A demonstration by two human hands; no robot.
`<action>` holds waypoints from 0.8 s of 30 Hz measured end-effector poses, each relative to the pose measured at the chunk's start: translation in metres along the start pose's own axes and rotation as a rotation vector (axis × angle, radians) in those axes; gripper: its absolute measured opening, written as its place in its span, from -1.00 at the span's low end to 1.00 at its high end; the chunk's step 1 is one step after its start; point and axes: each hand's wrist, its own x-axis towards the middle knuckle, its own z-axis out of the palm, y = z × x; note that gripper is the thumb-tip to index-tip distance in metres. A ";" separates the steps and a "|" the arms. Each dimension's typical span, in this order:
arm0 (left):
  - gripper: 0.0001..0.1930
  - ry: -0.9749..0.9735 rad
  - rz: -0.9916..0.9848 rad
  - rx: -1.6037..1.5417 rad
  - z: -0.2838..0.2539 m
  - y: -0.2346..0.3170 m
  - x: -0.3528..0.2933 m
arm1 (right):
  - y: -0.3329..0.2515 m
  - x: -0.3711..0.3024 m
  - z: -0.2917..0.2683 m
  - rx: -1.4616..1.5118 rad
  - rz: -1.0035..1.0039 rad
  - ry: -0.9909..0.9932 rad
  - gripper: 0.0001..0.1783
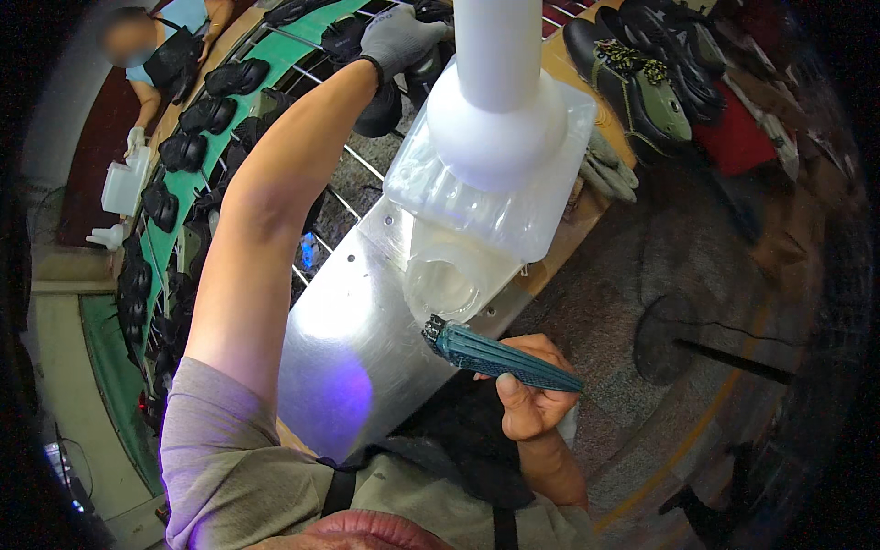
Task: The person cleans a shoe by hand using a small brush and a clear liquid from a container, scrubbing along the edges and the sole.
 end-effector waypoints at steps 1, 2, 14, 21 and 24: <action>-0.37 -0.028 0.001 0.043 0.002 0.000 0.002 | 0.000 0.003 -0.001 0.005 0.007 -0.015 -0.74; -0.37 -0.057 0.003 0.086 0.005 0.000 0.003 | 0.001 0.005 -0.003 0.011 0.015 -0.029 -0.74; -0.31 0.078 0.148 -0.211 -0.035 -0.017 -0.127 | -0.009 0.003 0.013 0.155 -0.052 0.126 -0.74; -0.59 -0.118 0.001 -0.273 -0.171 -0.106 -0.290 | -0.002 -0.022 0.031 0.233 -0.048 0.082 -0.76; -0.52 0.160 -0.124 0.247 -0.230 -0.148 -0.253 | -0.002 -0.043 0.041 0.227 -0.048 0.075 -0.77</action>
